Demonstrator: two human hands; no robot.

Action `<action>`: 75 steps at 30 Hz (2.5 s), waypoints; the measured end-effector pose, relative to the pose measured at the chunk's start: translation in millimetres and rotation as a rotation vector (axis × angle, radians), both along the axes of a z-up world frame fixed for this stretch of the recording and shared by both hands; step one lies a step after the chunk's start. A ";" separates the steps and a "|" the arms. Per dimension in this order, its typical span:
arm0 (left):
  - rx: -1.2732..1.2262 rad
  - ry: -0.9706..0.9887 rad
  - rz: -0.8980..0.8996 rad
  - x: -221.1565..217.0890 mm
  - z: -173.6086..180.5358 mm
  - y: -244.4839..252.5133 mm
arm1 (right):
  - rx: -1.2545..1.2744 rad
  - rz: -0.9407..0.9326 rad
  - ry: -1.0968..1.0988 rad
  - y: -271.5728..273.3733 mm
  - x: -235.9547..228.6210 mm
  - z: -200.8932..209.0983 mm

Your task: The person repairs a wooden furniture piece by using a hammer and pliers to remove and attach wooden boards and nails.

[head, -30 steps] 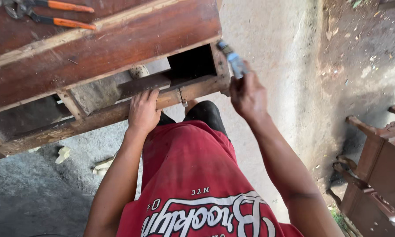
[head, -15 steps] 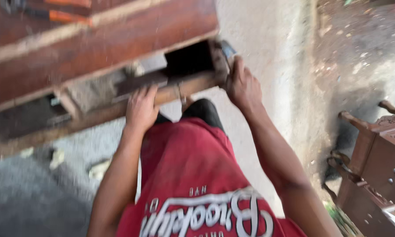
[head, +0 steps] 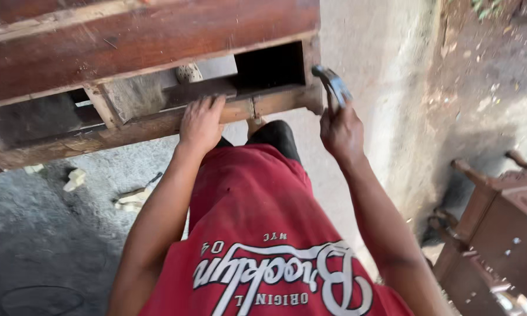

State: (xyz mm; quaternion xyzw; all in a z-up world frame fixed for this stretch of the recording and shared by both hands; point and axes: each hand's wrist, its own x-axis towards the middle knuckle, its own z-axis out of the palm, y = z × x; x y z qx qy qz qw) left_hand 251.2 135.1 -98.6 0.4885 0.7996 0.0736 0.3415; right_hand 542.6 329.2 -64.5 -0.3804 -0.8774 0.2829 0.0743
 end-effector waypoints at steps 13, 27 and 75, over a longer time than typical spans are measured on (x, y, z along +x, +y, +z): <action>0.195 0.081 0.511 -72.7 70.8 -146.1 | -0.252 -0.064 -0.273 -16.3 -5.8 26.2; -0.092 0.118 0.515 -121.5 44.4 -240.8 | -0.803 -0.117 -0.078 -144.3 -127.9 57.4; 0.361 0.244 0.687 -107.6 -65.2 -283.4 | -0.242 1.051 -1.093 -110.3 -325.7 92.6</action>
